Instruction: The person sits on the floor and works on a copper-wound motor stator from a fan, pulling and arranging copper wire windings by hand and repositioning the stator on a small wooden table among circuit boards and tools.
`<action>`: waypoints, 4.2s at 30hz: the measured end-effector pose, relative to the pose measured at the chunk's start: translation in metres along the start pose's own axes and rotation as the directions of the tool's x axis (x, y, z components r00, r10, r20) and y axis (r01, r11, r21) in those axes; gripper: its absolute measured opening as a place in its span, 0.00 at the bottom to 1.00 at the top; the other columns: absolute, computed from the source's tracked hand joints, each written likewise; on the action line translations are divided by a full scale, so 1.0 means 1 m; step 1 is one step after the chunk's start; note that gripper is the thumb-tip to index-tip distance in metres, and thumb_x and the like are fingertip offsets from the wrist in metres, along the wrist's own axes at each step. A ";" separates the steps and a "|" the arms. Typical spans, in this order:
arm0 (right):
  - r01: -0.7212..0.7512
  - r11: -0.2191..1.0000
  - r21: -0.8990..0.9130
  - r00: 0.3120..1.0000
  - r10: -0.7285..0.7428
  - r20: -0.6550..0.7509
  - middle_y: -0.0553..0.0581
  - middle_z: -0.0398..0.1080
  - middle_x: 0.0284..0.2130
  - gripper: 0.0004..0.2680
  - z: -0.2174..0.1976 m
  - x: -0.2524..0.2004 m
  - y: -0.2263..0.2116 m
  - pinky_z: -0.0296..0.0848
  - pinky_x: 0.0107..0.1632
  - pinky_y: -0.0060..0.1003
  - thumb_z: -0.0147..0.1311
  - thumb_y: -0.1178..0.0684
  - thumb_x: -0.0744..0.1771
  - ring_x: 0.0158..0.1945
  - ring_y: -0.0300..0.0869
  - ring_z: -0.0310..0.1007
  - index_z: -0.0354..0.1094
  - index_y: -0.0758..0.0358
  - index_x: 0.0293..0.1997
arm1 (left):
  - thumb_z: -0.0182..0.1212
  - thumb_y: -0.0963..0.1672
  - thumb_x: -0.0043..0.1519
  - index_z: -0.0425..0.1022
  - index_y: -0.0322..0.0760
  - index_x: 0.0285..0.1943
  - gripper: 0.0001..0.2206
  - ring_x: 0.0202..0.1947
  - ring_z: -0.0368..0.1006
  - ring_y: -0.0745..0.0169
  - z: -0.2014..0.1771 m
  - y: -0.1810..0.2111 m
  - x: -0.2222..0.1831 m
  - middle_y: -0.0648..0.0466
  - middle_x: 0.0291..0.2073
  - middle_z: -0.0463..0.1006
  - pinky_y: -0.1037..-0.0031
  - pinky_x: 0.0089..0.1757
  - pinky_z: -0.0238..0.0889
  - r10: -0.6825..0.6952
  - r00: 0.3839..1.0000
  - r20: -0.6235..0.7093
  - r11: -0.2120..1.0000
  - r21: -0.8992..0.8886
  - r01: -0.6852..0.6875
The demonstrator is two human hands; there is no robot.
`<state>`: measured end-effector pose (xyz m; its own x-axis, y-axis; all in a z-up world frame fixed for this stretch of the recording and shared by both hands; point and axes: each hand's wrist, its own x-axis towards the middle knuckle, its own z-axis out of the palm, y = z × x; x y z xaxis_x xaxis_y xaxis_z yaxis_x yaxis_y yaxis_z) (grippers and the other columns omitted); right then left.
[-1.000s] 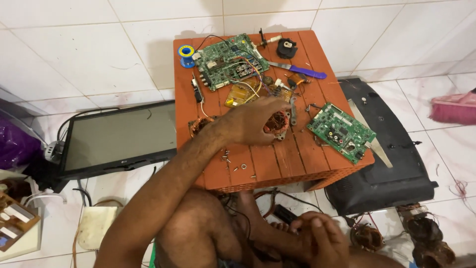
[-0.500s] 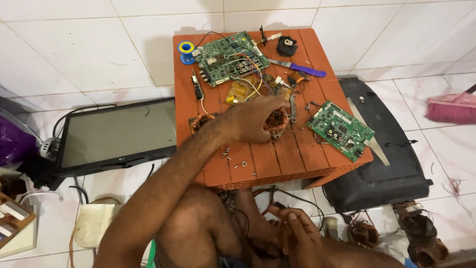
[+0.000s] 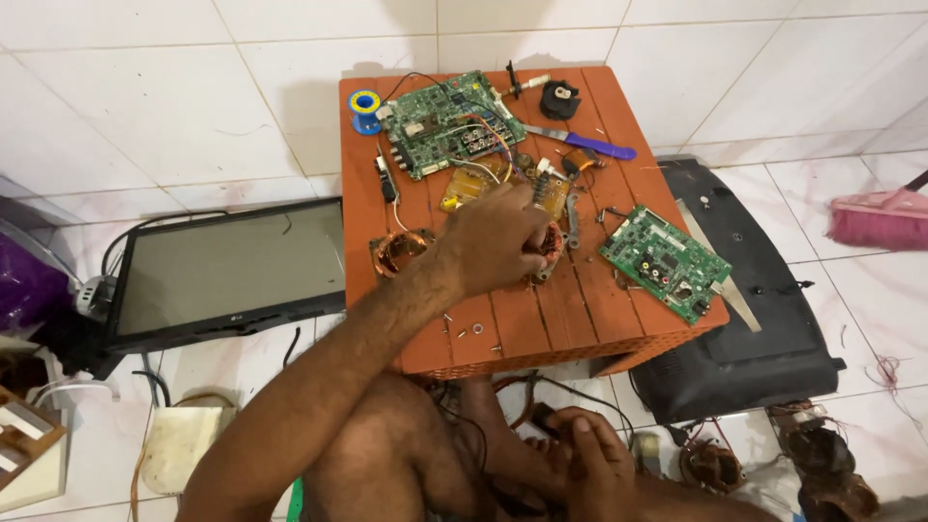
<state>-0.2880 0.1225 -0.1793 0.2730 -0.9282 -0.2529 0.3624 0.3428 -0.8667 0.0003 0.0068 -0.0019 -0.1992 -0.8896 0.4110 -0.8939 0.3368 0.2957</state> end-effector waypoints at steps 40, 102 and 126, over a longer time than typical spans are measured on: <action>0.403 0.441 -0.802 0.909 -0.299 0.292 0.52 0.70 0.21 0.03 0.103 0.085 -0.199 0.59 0.28 0.29 0.54 0.65 0.62 0.23 0.37 0.63 0.74 0.67 0.32 | 0.59 0.47 0.54 0.73 0.31 0.46 0.16 0.29 0.73 0.46 0.016 -0.003 0.014 0.50 0.28 0.79 0.54 0.34 0.63 0.070 0.990 -0.125 0.996 0.054 -0.064; 0.519 0.511 -0.685 0.797 -0.001 0.604 0.53 0.60 0.11 0.07 0.121 0.158 -0.199 0.60 0.26 0.33 0.47 0.67 0.62 0.17 0.37 0.57 0.69 0.67 0.24 | 0.53 0.51 0.65 0.76 0.42 0.32 0.14 0.44 0.77 0.50 -0.009 -0.009 0.018 0.52 0.30 0.77 0.58 0.42 0.73 -0.133 0.973 0.187 0.977 -0.142 0.160; 0.741 0.083 -0.666 0.648 -0.346 0.678 0.65 0.73 0.34 0.09 0.169 0.122 -0.216 0.71 0.35 0.49 0.58 0.63 0.66 0.35 0.58 0.75 0.73 0.66 0.50 | 0.63 0.43 0.60 0.82 0.42 0.36 0.04 0.26 0.80 0.60 -0.052 0.007 0.015 0.53 0.21 0.82 0.68 0.31 0.70 -0.254 0.966 -0.037 0.786 -0.590 0.184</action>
<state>-0.1822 -0.0403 0.0498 0.6558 -0.6220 0.4278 -0.3609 -0.7560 -0.5460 0.0121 0.0117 0.0511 0.0498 -0.9338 0.3543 -0.5031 0.2830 0.8166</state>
